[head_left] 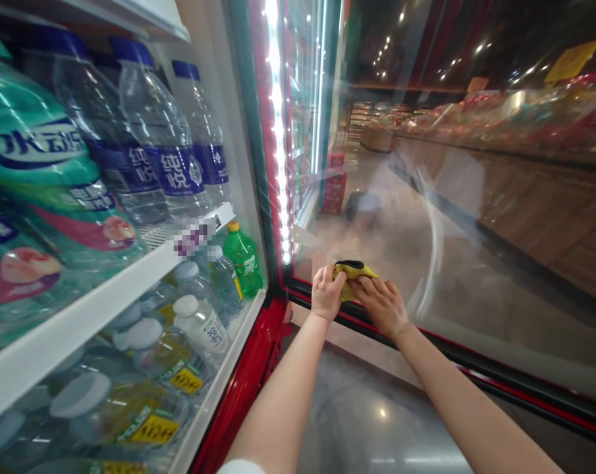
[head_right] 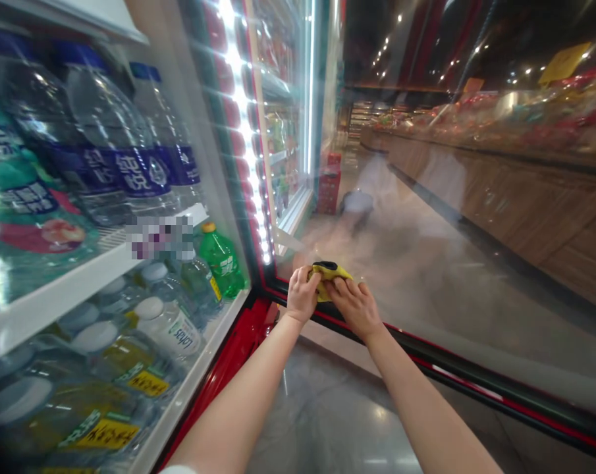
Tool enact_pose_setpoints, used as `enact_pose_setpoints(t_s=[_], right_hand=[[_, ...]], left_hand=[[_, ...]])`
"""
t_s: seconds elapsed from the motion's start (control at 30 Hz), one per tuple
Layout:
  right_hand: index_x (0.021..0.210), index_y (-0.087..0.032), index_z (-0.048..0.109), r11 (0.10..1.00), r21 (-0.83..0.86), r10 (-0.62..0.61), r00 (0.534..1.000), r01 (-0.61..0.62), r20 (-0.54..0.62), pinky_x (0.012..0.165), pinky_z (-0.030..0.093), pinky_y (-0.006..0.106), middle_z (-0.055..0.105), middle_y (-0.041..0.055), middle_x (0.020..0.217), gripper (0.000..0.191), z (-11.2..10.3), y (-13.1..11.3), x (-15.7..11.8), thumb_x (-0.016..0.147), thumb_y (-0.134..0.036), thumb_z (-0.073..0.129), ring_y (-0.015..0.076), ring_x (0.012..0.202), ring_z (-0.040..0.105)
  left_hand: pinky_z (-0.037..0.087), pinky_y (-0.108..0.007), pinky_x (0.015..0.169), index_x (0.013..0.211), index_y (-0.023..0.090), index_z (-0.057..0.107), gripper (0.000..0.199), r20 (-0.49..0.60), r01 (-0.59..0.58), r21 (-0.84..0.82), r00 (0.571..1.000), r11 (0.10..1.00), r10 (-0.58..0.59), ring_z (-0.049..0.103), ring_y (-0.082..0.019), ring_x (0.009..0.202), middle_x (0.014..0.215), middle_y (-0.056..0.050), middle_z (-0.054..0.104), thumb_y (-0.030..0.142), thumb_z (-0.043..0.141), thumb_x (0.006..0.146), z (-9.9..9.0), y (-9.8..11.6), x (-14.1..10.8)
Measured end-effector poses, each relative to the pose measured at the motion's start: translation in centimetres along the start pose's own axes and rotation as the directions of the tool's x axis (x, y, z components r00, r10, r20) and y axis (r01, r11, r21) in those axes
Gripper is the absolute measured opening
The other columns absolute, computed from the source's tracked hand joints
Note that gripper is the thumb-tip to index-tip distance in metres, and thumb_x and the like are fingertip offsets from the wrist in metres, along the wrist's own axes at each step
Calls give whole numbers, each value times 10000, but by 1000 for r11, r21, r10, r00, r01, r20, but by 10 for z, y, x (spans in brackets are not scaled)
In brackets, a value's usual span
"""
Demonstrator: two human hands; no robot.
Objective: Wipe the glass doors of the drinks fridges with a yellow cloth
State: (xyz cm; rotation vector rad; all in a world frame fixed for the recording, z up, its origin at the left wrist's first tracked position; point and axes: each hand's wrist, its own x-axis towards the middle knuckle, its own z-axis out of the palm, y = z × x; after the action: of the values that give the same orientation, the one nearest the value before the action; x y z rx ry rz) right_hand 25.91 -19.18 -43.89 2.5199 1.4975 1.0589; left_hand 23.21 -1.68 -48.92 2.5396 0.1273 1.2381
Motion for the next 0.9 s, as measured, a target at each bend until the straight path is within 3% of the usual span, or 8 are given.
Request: enact_pose_setpoints(t_s=[0.13,0.3,0.4,0.6,0.73,0.9], right_hand=[[1360,-226,615,998,-19,53,999,-53,12,770,359,384,673,109,1214,366,7,-18,33,1007,-188,524,246,1007,532],[1223,-202,675,995,38,-91,990,87,107,766,365,370,683,95,1085,264,28,-47,52,999,-164,542,227,986,539],[1232,-202,670,997,18,-71,992,69,105,755,354,374,680,80,1016,270,29,-46,52,1012,-166,518,222,949,540],[1423,-230,562,998,20,51,997,-52,56,773,361,397,647,122,1225,400,37,-56,85,1034,-201,473,257,1030,524],[1313,-255,638,996,80,27,990,-38,140,815,384,394,633,113,1241,314,60,-78,101,1025,-237,515,272,1085,508],[1295,-232,648,995,99,-2,984,-16,176,826,411,385,634,115,1238,313,81,-94,92,1017,-206,505,262,1096,507]], left_hand=[[506,-406,1015,1069,245,706,279,-62,126,-6,990,992,-126,581,-243,1125,1205,-103,623,94,534,909,-6,-19,5],[551,-338,825,985,221,695,326,-116,287,-18,951,958,-287,606,-212,929,1006,-76,623,17,493,831,-8,-32,-21],[549,-327,818,959,238,705,333,-125,299,-44,945,953,-302,610,-207,913,981,-61,627,16,500,818,-9,-35,-15],[506,-418,1002,1133,231,730,395,-170,288,-74,940,955,-297,602,-247,1120,1164,-98,666,48,477,891,-19,-66,15],[534,-395,927,1109,199,742,347,-179,321,-55,928,946,-325,626,-236,1026,1058,-104,684,92,464,930,-18,-85,2],[532,-388,898,1000,190,751,287,-156,361,8,922,933,-355,614,-237,1006,1056,-112,659,115,485,924,-10,-87,-26]])
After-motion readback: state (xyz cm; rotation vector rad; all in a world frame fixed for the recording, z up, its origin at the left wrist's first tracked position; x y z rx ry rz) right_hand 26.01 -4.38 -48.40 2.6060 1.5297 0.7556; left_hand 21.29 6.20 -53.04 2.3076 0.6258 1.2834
